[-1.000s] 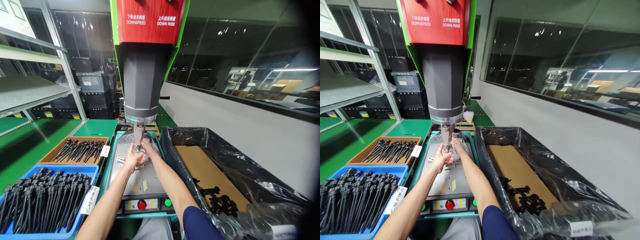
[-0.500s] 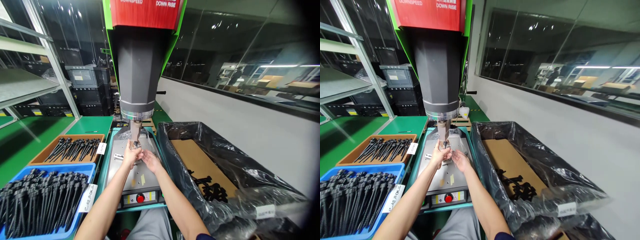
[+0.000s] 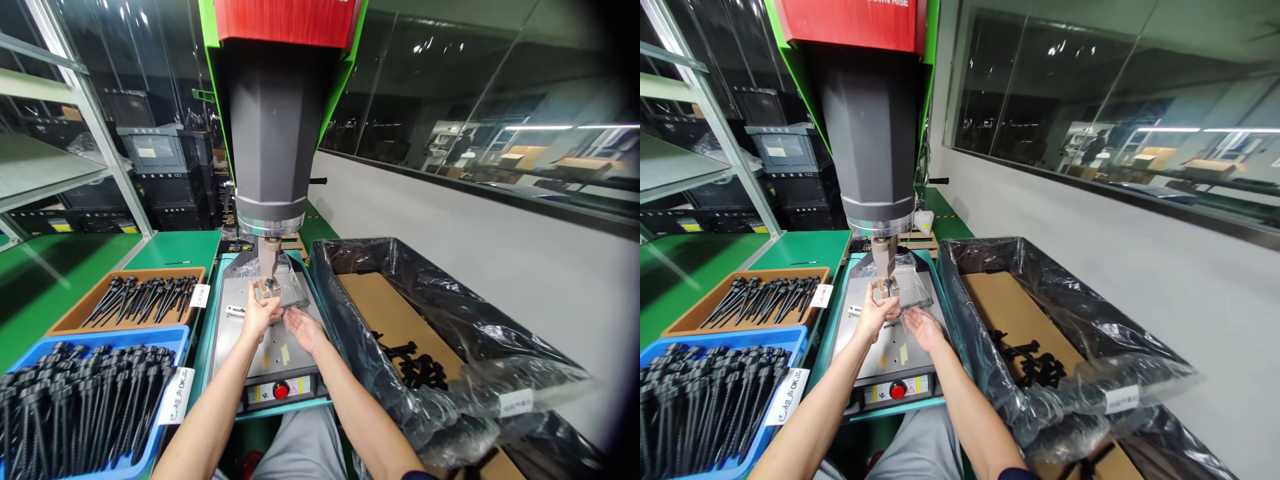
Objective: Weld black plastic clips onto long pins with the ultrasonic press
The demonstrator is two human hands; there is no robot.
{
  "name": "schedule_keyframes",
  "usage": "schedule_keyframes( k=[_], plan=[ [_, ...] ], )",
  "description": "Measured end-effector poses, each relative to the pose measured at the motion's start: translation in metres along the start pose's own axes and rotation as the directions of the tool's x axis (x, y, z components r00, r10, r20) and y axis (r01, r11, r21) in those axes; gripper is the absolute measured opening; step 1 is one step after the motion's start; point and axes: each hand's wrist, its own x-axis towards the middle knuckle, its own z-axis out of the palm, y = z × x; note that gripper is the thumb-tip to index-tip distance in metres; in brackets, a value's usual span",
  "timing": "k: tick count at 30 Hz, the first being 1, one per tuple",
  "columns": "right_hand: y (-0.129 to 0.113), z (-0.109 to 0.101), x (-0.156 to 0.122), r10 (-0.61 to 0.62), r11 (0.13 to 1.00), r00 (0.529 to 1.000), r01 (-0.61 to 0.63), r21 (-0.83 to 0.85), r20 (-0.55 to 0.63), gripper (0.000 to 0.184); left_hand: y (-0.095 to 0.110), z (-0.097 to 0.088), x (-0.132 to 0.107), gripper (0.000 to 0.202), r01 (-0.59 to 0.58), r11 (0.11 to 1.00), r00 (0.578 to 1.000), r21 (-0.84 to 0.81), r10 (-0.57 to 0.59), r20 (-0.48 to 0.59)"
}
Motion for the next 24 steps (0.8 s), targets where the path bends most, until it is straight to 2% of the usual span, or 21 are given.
schedule_keyframes(
  k=[4,7,9,11,14,18,21,23,24],
  plan=[
    [0.001,-0.006,-0.012,-0.008,1.0,0.999,0.006,-0.028,-0.041,0.016,-0.002,-0.007,-0.011,0.125,0.015,0.998,0.999,0.065,-0.012,-0.042],
    [-0.002,-0.016,-0.029,-0.031,0.998,0.997,0.027,-0.063,-0.07,0.015,-0.009,-0.02,-0.028,0.118,0.026,0.993,0.994,0.116,-0.013,-0.111],
    [-0.004,-0.026,-0.043,-0.115,0.983,0.99,0.101,-0.151,-0.084,0.018,-0.018,-0.034,-0.042,0.108,0.022,0.991,0.984,0.133,0.002,-0.178],
    [-0.007,-0.04,-0.059,-0.261,0.925,0.961,0.223,-0.308,-0.089,0.025,-0.031,-0.051,-0.056,0.099,0.004,0.99,0.968,0.14,0.031,-0.247],
    [-0.01,-0.064,-0.078,-0.478,0.739,0.875,0.354,-0.574,-0.076,0.035,-0.055,-0.072,-0.069,0.09,-0.05,0.985,0.946,0.162,0.099,-0.31],
    [-0.008,-0.092,-0.098,-0.644,0.411,0.765,0.357,-0.839,0.011,0.036,-0.077,-0.082,-0.07,0.079,-0.13,0.966,0.927,0.224,0.199,-0.318],
    [-0.004,-0.103,-0.108,-0.701,0.142,0.697,0.344,-0.928,0.151,0.031,-0.067,-0.072,-0.064,0.059,-0.216,0.906,0.903,0.364,0.327,-0.279],
    [0.0,-0.107,-0.112,-0.71,0.018,0.664,0.351,-0.936,0.235,0.029,-0.047,-0.061,-0.058,0.044,-0.369,0.773,0.851,0.516,0.504,-0.147],
    [0.001,-0.107,-0.113,-0.708,-0.016,0.656,0.357,-0.934,0.263,0.028,-0.035,-0.056,-0.053,0.038,-0.469,0.661,0.797,0.586,0.603,-0.042]
  ],
)
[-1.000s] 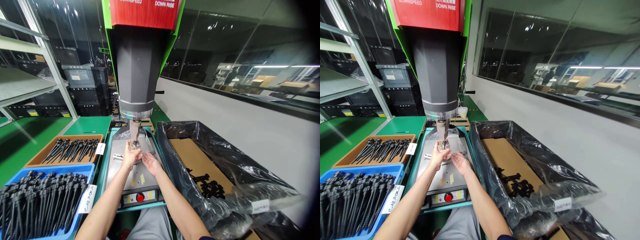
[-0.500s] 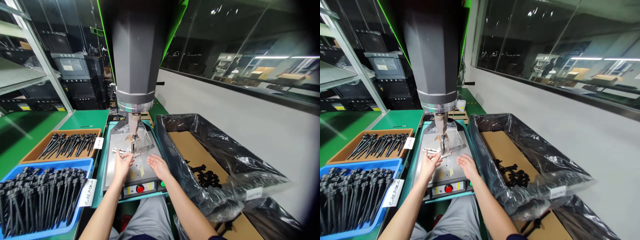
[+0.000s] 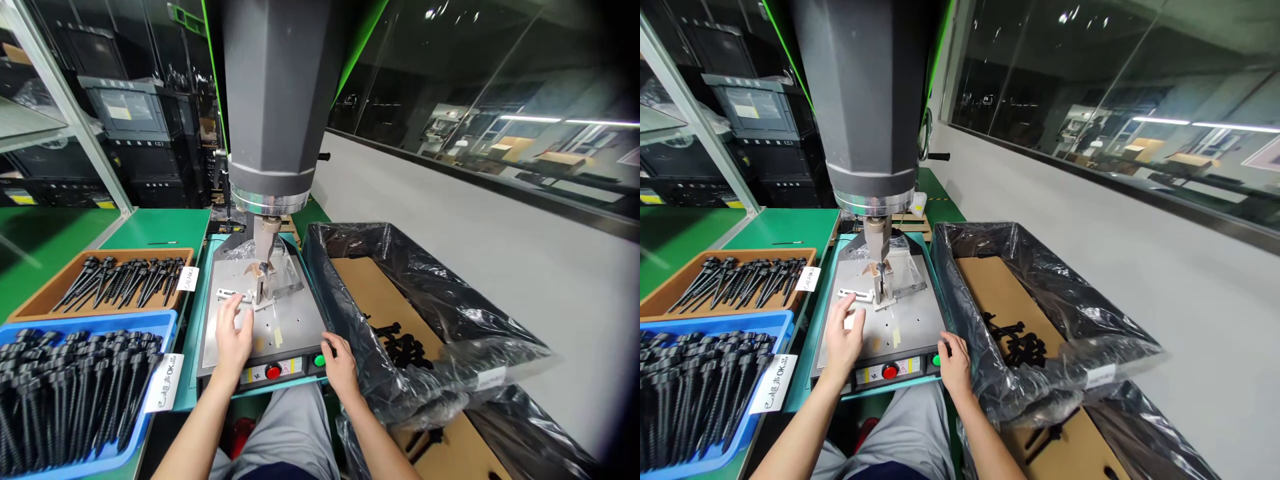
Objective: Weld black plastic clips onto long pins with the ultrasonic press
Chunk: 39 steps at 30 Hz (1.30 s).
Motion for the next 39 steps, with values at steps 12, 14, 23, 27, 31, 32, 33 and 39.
schedule_keyframes(
  k=[12,14,23,27,31,32,33,39],
  plan=[
    [0.01,0.002,-0.005,-0.06,0.998,0.998,0.06,-0.001,0.01,0.025,0.006,0.022,0.091,0.049,-0.659,0.654,0.736,0.371,0.46,0.497],
    [0.012,0.003,-0.006,-0.07,0.998,0.998,0.07,-0.003,0.008,0.025,0.005,0.022,0.093,0.05,-0.656,0.651,0.737,0.382,0.442,0.512],
    [0.012,0.004,-0.006,-0.089,0.996,0.996,0.09,0.004,-0.015,0.025,0.001,0.018,0.093,0.05,-0.653,0.669,0.737,0.354,0.455,0.501],
    [0.013,0.005,-0.007,-0.097,0.995,0.995,0.097,0.0,-0.018,0.025,-0.001,0.019,0.092,0.051,-0.644,0.688,0.742,0.334,0.456,0.492],
    [0.015,0.005,-0.007,-0.107,0.994,0.994,0.107,-0.005,-0.021,0.025,0.004,0.017,0.093,0.049,-0.634,0.707,0.749,0.313,0.461,0.475],
    [0.015,0.005,-0.007,-0.104,0.995,0.994,0.104,-0.006,-0.024,0.025,0.006,0.015,0.092,0.048,-0.63,0.716,0.752,0.301,0.465,0.466],
    [0.015,0.004,-0.008,-0.102,0.995,0.994,0.102,-0.006,-0.029,0.025,0.009,0.012,0.089,0.048,-0.622,0.728,0.758,0.287,0.469,0.453],
    [0.026,-0.001,-0.022,-0.079,0.996,0.996,0.076,-0.053,-0.044,0.04,0.008,-0.027,0.02,0.038,-0.411,0.883,0.9,0.226,0.354,0.254]
  ],
)
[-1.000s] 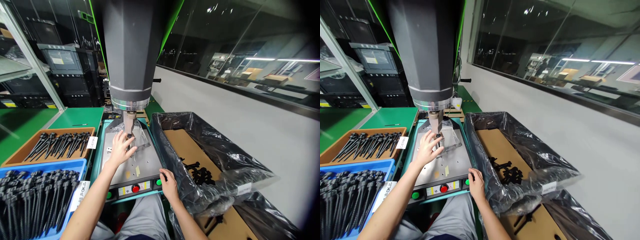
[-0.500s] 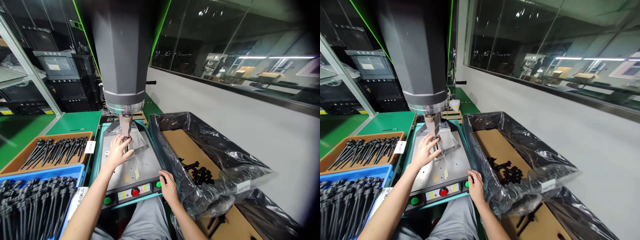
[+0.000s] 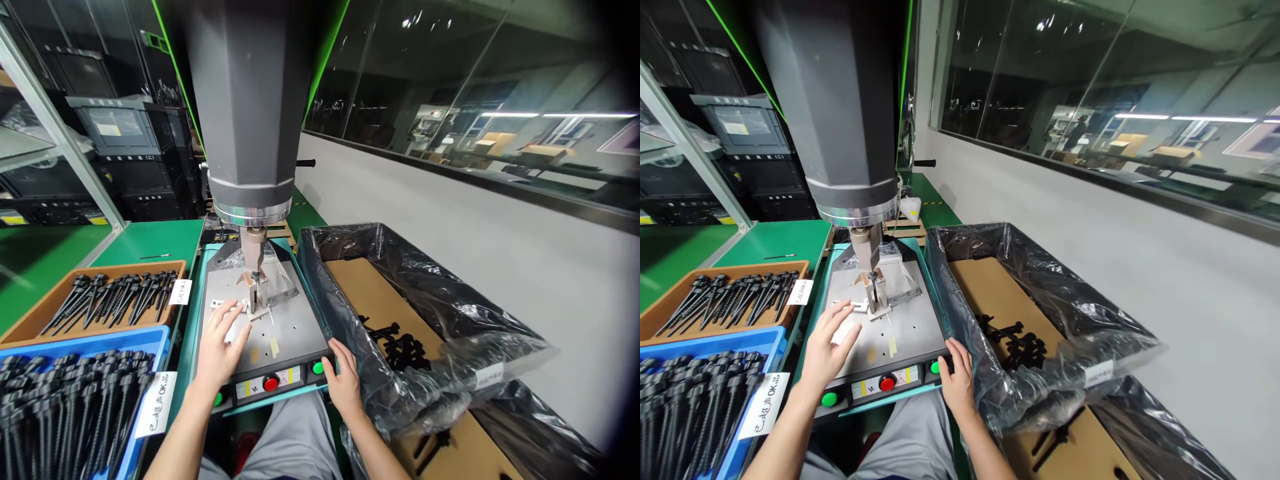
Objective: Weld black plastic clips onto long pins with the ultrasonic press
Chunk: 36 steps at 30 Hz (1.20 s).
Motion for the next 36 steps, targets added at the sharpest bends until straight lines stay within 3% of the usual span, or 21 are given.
schedule_keyframes(
  k=[4,7,9,11,12,13,17,18,23,28,36],
  plan=[
    [0.019,0.005,-0.019,0.143,0.99,0.982,-0.14,-0.034,0.127,0.066,-0.011,-0.005,-0.085,0.04,0.229,0.972,0.967,0.061,-0.22,-0.131],
    [0.028,0.009,-0.026,0.198,0.98,0.964,-0.188,-0.071,0.178,0.069,-0.032,-0.002,-0.131,0.05,0.388,0.91,0.914,0.144,-0.361,-0.185],
    [0.029,0.009,-0.027,0.211,0.976,0.961,-0.199,-0.085,0.179,0.068,-0.045,0.0,-0.15,0.065,0.584,0.795,0.811,0.162,-0.561,-0.169],
    [0.028,0.009,-0.027,0.216,0.975,0.96,-0.202,-0.094,0.18,0.069,-0.055,0.002,-0.161,0.075,0.741,0.656,0.67,0.148,-0.738,-0.08],
    [0.028,0.008,-0.027,0.218,0.974,0.959,-0.203,-0.097,0.184,0.069,-0.059,0.002,-0.165,0.076,0.776,0.616,0.625,0.134,-0.78,-0.033],
    [0.028,0.008,-0.027,0.219,0.974,0.958,-0.203,-0.098,0.187,0.069,-0.062,0.003,-0.169,0.076,0.784,0.61,0.614,0.115,-0.789,-0.002],
    [0.029,0.008,-0.029,0.232,0.972,0.957,-0.218,-0.091,0.177,0.069,-0.074,0.007,-0.186,0.074,0.696,0.718,0.718,0.03,-0.696,-0.001],
    [0.029,0.009,-0.029,0.241,0.97,0.955,-0.229,-0.088,0.172,0.069,-0.078,0.008,-0.191,0.075,0.686,0.727,0.727,0.01,-0.686,0.009],
    [0.028,0.015,-0.03,0.259,0.965,0.956,-0.251,-0.073,0.137,0.067,-0.097,0.013,-0.206,0.081,0.733,0.675,0.68,-0.083,-0.729,0.075],
    [0.025,0.016,-0.031,0.242,0.97,0.959,-0.234,-0.066,0.151,0.068,-0.105,0.012,-0.203,0.081,0.731,0.675,0.682,-0.1,-0.725,0.093],
    [0.027,0.016,-0.032,0.23,0.973,0.96,-0.222,-0.064,0.16,0.072,-0.1,0.005,-0.192,0.068,0.732,0.675,0.681,-0.091,-0.725,0.106]
  ],
)
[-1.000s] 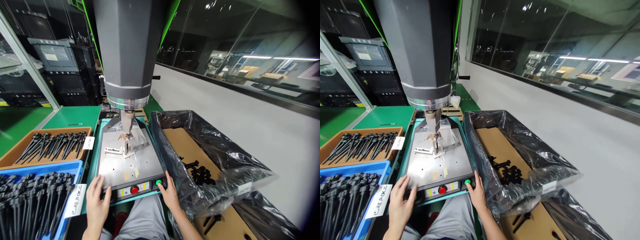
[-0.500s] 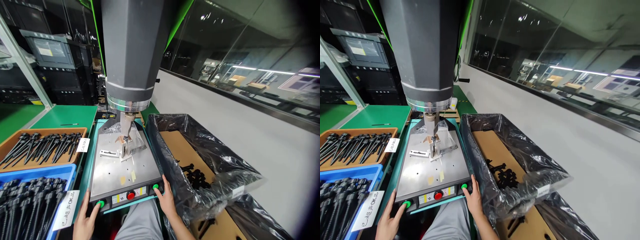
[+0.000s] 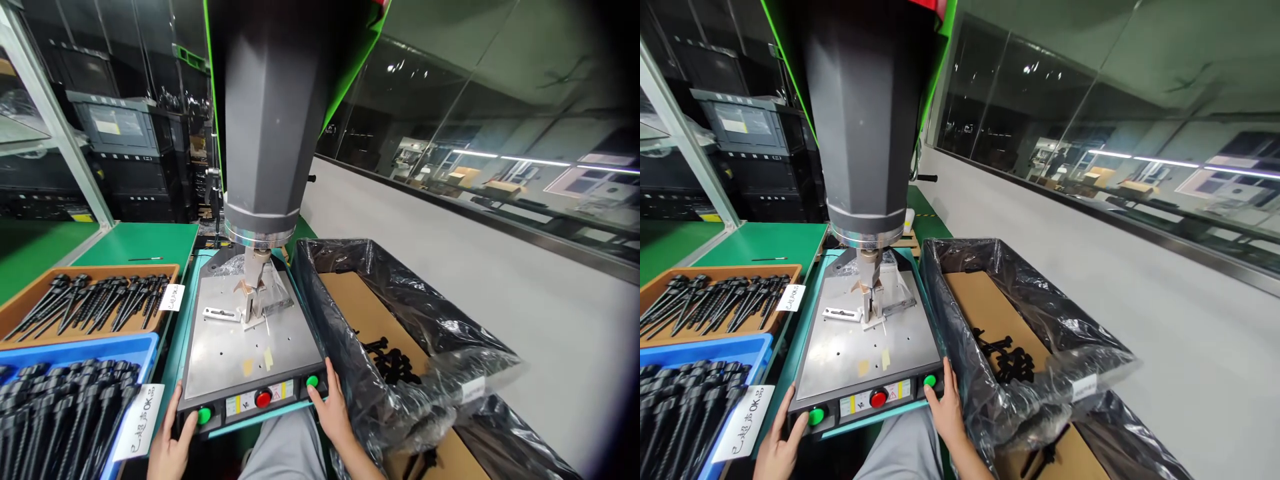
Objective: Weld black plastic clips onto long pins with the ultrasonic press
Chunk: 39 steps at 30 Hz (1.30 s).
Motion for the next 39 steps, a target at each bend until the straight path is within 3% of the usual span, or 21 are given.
schedule_keyframes(
  k=[19,39],
  plan=[
    [0.0,-0.001,0.002,0.05,0.999,0.999,-0.05,0.007,0.018,0.083,0.006,0.0,-0.008,0.063,-0.04,0.989,0.999,-0.141,0.042,0.012],
    [0.007,0.002,0.002,0.053,0.997,0.999,-0.053,0.051,0.004,0.078,0.007,-0.003,-0.008,0.063,-0.04,0.984,0.999,-0.172,0.041,0.006]
  ],
)
